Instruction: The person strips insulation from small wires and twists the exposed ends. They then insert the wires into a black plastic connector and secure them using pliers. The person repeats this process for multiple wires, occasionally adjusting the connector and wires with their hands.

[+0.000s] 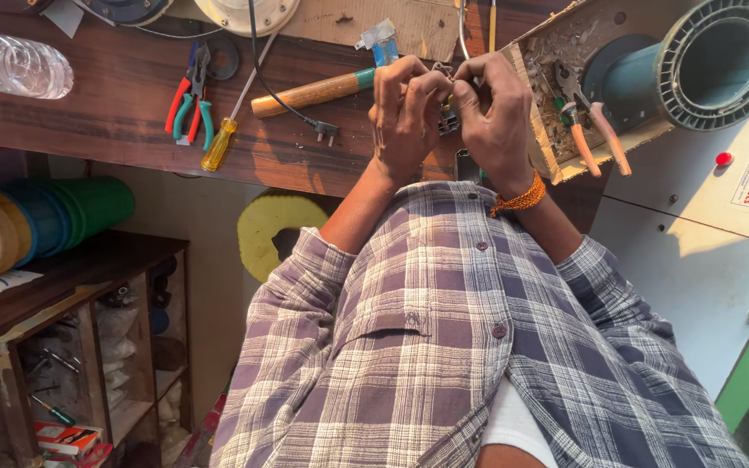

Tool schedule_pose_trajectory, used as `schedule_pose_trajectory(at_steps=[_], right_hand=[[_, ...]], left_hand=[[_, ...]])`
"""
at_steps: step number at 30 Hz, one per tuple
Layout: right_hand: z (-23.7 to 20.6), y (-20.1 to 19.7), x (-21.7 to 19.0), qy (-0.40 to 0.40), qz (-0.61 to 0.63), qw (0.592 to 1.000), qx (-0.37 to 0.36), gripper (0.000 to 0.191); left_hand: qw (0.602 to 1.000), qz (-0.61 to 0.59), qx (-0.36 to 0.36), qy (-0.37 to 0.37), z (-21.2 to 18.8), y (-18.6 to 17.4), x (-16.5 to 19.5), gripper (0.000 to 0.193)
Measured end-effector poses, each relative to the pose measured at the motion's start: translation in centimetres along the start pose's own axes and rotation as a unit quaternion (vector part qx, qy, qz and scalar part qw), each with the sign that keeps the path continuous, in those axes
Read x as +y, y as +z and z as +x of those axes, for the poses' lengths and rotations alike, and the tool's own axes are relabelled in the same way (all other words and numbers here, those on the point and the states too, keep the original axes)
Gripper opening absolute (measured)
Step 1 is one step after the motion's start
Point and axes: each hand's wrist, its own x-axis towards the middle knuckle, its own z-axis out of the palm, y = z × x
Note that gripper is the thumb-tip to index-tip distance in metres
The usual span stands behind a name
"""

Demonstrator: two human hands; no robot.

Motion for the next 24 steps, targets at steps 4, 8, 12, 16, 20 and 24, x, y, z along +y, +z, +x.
schedule_pose_trajectory(at_steps=[4,8,12,16,20,24], right_hand=[[-0.1,-0.7,0.2,-0.010,-0.006,1.000,-0.026,0.005],[0.6,-2.3,0.1,0.043,0.028,0.993,-0.105,0.010],[0.2,-4.2,-0.5,-0.045,-0.181,0.979,-0.082,0.007],[-0.3,-3.8,-0.8,-0.094,-0.266,0.958,-0.044,0.009],[-0.4,-4.1,-0.1,-0.023,-0.148,0.986,-0.069,0.007],[-0.5,-4.5,0.4,0.071,-0.009,0.994,-0.085,0.009]], left_hand=[[0.988,0.090,0.028,0.121,0.6,-1.1,0.0,0.017],[0.981,0.097,0.002,0.169,0.1,-1.5,-0.3,0.018],[0.981,0.077,-0.062,0.169,-0.8,-0.4,-1.0,0.023],[0.979,0.073,-0.096,0.165,-1.1,0.5,-1.4,0.030],[0.979,0.014,-0.101,0.178,-1.1,0.8,-0.7,0.042],[0.984,-0.130,-0.117,-0.017,-1.3,-0.2,0.8,0.036]])
